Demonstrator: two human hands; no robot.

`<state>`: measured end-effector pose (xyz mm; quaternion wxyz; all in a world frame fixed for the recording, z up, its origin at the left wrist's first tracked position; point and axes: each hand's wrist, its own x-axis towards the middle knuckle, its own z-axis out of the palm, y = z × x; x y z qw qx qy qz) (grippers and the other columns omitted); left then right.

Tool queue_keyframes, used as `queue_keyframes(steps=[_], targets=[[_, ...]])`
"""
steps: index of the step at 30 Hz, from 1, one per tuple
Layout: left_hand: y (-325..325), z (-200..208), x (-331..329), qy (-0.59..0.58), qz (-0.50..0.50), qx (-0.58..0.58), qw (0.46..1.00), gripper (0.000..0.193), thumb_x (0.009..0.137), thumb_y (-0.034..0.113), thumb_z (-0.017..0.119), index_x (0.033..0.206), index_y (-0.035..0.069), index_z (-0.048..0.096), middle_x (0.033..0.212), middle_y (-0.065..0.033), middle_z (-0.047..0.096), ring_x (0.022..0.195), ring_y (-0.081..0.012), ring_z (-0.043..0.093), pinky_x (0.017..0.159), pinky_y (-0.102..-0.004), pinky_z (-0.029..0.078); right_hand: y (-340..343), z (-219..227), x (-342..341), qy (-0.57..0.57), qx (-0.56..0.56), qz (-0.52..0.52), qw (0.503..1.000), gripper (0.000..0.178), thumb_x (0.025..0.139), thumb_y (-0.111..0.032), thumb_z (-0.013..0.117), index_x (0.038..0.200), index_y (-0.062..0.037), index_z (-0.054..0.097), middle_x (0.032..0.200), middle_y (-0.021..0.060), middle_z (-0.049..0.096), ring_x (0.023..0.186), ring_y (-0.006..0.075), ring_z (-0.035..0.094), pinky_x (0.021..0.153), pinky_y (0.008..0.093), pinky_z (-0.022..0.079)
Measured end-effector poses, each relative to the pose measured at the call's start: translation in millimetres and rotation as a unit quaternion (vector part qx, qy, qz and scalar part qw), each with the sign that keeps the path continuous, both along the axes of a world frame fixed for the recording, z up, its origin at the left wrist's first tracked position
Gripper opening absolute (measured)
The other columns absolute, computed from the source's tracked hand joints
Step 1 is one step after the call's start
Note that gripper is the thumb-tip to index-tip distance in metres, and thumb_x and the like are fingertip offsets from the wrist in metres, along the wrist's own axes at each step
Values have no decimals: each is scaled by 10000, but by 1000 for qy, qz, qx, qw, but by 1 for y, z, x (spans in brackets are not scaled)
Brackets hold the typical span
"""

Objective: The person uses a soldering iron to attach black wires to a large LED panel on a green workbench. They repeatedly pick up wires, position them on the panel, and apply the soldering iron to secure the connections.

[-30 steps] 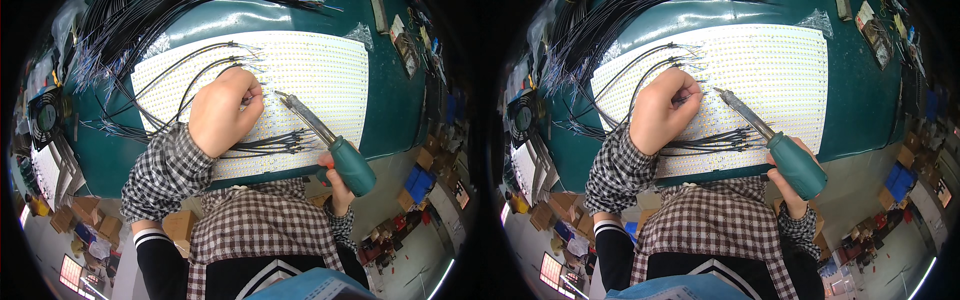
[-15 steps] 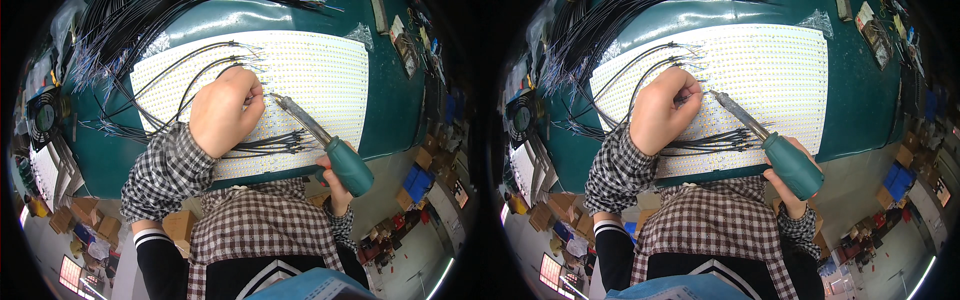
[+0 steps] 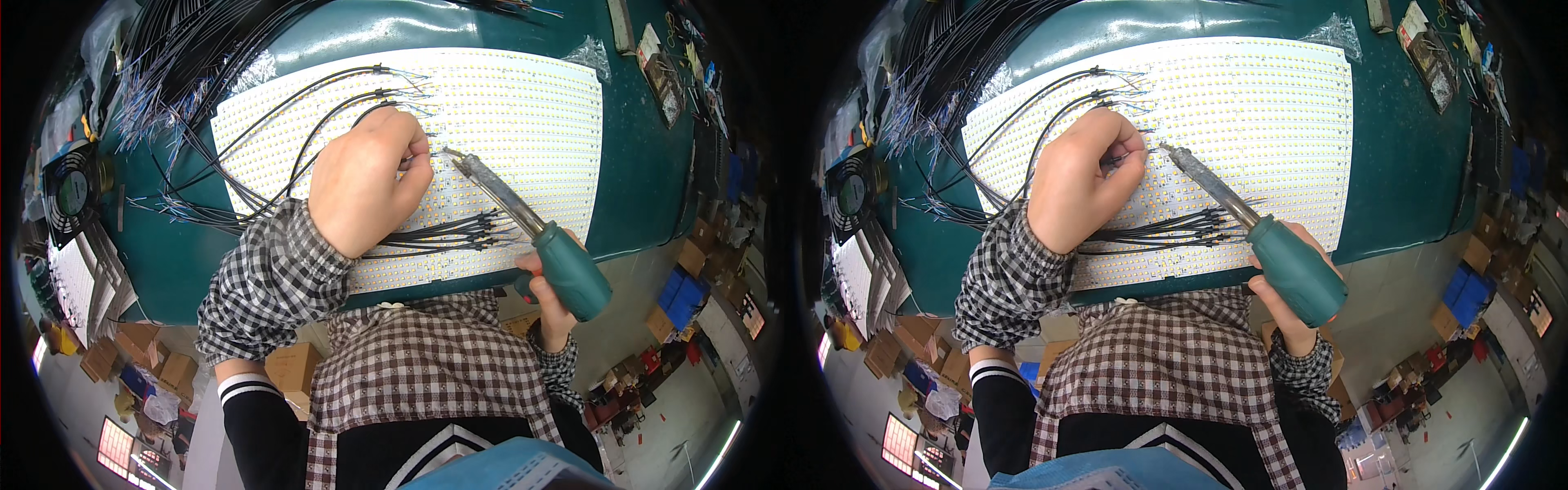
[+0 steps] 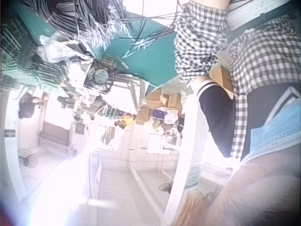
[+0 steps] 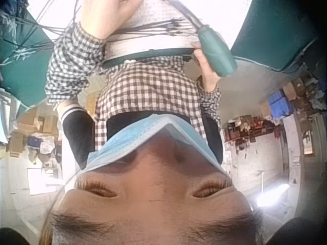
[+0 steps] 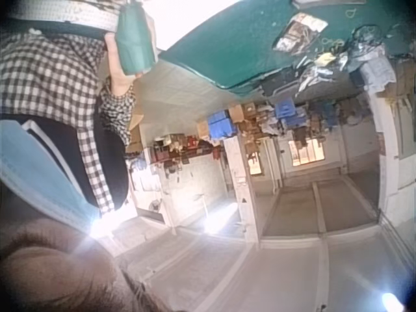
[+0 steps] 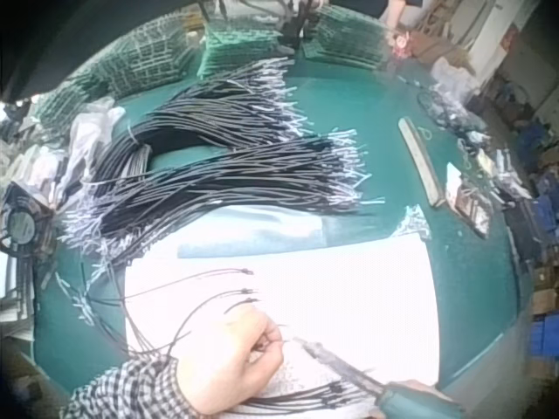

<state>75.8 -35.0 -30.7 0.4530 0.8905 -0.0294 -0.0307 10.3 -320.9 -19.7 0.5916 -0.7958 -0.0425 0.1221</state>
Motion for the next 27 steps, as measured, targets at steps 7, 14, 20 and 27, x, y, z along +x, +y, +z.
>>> queue_keyframes(steps=[7,14,20,27], targets=[[0,1,0,8,-3,0,1000,94,782,43,655,783,34,561,783,-129,594,652,-311,629,569,-404,500,4,7,6,11,-10,-20,1000,452,775,-285,812,1048,53,685,1020,132,677,924,223,640,868,363,491],[-5,8,-4,14,-8,61,998,119,781,52,679,862,48,592,863,-114,605,775,-281,628,650,-366,500,2,7,3,5,14,-63,998,400,811,-312,777,974,44,698,953,117,670,864,211,637,764,338,517],[-32,22,-36,-58,-144,44,987,220,763,29,713,950,44,598,915,-126,583,853,-329,582,720,-389,473,-8,3,-6,-30,45,-82,995,414,896,-253,649,1090,108,585,899,187,663,794,280,666,741,388,557],[-31,14,-35,-17,-93,50,994,122,811,21,682,869,34,576,838,-121,561,712,-318,593,616,-378,476,-13,-4,-9,-49,99,-99,989,379,905,-218,643,1075,115,578,923,200,641,789,291,667,726,400,592]])
